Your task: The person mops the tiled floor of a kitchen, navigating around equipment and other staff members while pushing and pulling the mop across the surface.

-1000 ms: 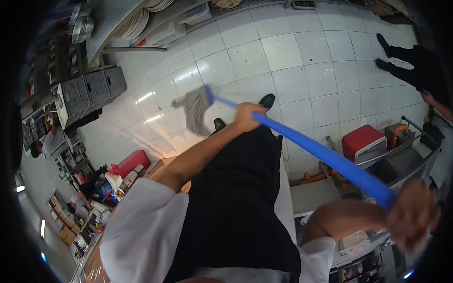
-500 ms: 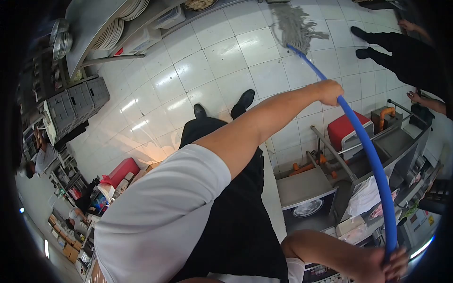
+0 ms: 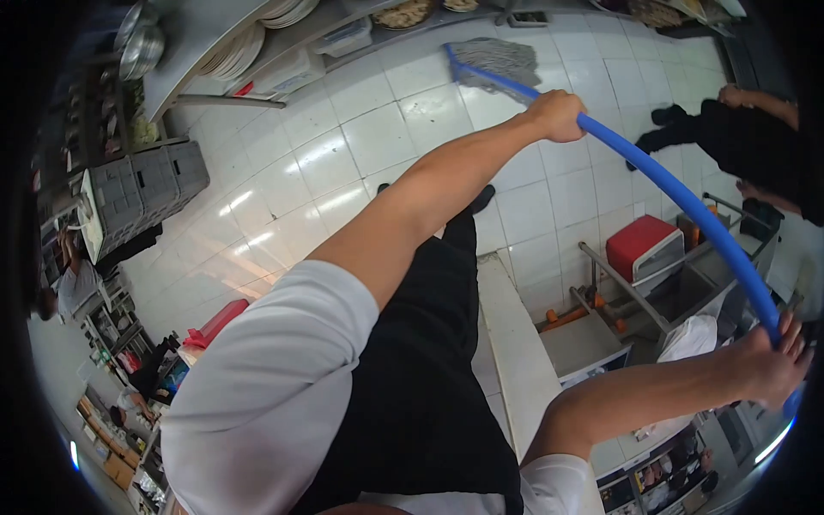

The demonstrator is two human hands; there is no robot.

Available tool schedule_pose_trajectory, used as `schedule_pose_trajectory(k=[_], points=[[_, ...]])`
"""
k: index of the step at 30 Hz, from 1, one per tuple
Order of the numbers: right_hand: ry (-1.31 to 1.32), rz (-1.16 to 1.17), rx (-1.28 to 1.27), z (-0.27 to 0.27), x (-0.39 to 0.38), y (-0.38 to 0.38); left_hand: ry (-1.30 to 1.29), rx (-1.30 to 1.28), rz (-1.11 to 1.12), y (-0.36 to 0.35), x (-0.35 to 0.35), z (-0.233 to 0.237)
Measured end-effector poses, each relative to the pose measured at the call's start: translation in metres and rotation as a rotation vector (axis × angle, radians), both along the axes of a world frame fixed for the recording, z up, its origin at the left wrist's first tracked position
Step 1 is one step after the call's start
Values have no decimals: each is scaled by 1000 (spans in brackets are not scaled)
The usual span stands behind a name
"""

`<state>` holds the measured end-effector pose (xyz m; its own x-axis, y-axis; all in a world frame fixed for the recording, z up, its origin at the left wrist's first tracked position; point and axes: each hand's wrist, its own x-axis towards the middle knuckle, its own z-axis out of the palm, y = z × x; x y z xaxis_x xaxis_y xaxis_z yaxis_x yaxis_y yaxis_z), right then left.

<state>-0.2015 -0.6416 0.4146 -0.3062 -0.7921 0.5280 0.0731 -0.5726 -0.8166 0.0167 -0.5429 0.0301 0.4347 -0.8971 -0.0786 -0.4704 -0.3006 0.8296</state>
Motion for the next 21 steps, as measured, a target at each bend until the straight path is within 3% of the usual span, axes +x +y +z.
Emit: schedule_pose_trajectory(k=[2, 5, 6, 8, 10, 13, 17, 21], points=[[29, 149, 35, 0, 27, 3, 17, 9, 125, 59, 13, 0], [20, 550, -11, -10, 105, 53, -6, 7, 350, 172, 26, -7], [6, 595, 9, -17, 127, 80, -35, -12, 459, 212, 27, -13], [-66, 1087, 255, -28, 181, 136, -67, -5, 659, 295, 36, -24], [-115, 1410, 356, -62, 230, 181, -91, 58, 871, 384, 41, -34], [-90, 1678, 445, -115, 270, 304, -219, 64, 1166, 536, 34, -76], [-90, 1789, 531, -149, 231, 524, -175, 192, 1419, 724, -42, -94], [-11, 2121, 752, -175, 181, 600, -59, 276, 1684, 796, -151, -93]])
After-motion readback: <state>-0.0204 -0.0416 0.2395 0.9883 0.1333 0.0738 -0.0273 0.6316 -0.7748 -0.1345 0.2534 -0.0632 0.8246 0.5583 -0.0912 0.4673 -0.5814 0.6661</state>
